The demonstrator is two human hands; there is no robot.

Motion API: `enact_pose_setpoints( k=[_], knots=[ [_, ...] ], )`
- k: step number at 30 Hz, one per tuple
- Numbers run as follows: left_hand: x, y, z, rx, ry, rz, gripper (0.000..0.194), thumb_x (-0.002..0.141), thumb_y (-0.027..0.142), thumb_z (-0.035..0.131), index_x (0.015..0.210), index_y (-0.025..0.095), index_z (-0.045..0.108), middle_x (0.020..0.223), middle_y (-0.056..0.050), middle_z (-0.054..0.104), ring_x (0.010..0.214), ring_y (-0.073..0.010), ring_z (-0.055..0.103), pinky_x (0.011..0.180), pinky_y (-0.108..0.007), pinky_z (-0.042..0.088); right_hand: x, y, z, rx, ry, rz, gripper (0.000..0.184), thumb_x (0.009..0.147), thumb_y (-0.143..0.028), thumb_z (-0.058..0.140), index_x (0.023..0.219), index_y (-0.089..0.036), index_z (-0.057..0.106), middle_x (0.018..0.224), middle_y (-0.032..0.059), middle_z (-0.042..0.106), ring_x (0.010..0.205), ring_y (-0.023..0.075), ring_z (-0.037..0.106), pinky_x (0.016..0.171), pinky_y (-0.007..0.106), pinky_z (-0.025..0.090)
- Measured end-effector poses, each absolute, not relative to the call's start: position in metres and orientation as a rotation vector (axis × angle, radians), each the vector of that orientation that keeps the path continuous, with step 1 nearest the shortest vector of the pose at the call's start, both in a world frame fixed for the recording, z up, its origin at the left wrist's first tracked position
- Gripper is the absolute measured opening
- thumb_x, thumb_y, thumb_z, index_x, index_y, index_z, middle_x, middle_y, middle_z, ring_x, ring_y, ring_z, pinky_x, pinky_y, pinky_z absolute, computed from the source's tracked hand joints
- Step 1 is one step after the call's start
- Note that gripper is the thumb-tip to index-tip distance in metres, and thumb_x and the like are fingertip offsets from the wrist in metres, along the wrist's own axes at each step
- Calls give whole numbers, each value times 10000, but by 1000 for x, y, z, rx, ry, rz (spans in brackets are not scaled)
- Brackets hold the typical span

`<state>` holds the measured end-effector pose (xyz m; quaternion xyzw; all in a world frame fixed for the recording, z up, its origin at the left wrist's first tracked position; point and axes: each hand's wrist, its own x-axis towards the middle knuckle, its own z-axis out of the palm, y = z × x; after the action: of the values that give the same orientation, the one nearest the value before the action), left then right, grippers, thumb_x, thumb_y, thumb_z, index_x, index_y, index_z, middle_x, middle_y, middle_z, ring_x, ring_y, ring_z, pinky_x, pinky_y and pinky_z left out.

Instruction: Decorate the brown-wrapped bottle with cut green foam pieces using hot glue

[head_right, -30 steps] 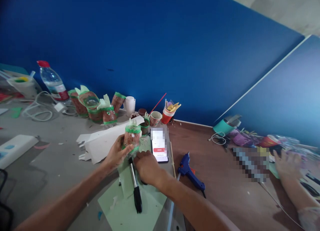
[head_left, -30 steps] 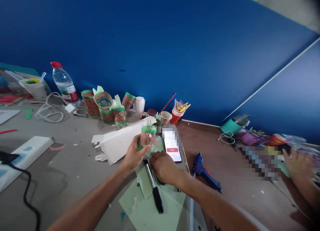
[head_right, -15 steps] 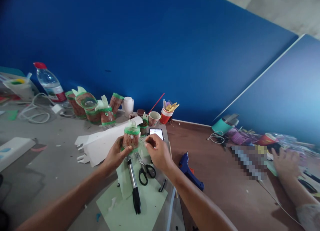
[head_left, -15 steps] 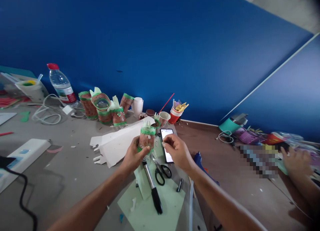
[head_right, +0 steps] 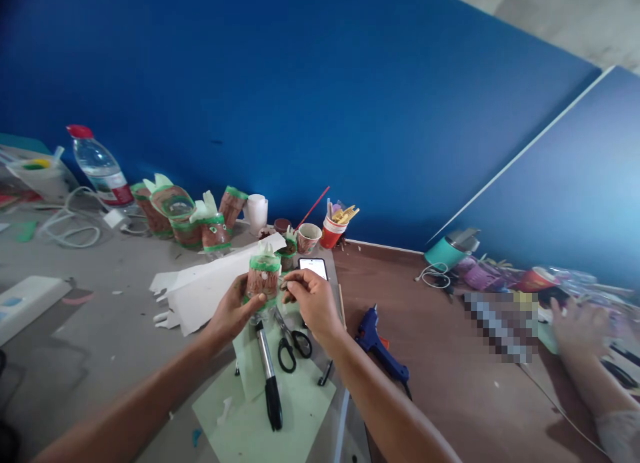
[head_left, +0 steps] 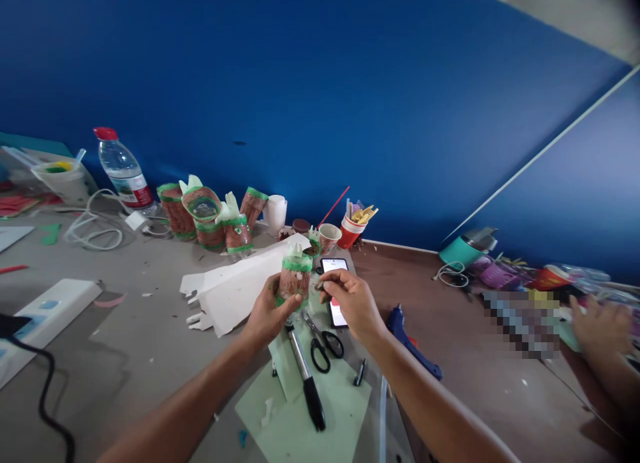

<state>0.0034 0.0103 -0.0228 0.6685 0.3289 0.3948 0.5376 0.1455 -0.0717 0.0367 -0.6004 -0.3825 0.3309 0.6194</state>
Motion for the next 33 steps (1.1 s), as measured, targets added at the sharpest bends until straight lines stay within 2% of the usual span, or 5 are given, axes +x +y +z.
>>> enact_pose_setpoints(
  k=[11, 27, 33],
  knots=[
    [4, 9, -23, 1584, 762, 925, 488, 735, 393, 639, 1129, 142, 498, 1113, -112, 646, 1052, -271, 597, 924, -396, 436, 141, -61, 31, -1456, -957, 584, 101, 698, -219, 563, 761, -189, 637, 520, -66, 500, 484, 113, 453, 502, 235, 350],
    [3, 9, -27, 1549, 737, 928, 503, 716, 368, 672, 1134, 136, 516, 1108, -114, 652, 1051, -271, 595, 926, -388, 433, 131, -57, 36, -1523, -965, 531, 125, 687, -275, 561, 763, -182, 597, 529, -62, 496, 483, 120, 457, 484, 228, 367],
    [4, 8, -28, 1539, 734, 927, 489, 726, 363, 670, 1132, 139, 514, 1114, -116, 649, 1047, -271, 595, 918, -391, 437, 129, -55, 34, -1552, -1007, 432, 123, 696, -274, 550, 763, -185, 603, 635, -19, 584, 544, 138, 519, 524, 242, 418]
  ],
)
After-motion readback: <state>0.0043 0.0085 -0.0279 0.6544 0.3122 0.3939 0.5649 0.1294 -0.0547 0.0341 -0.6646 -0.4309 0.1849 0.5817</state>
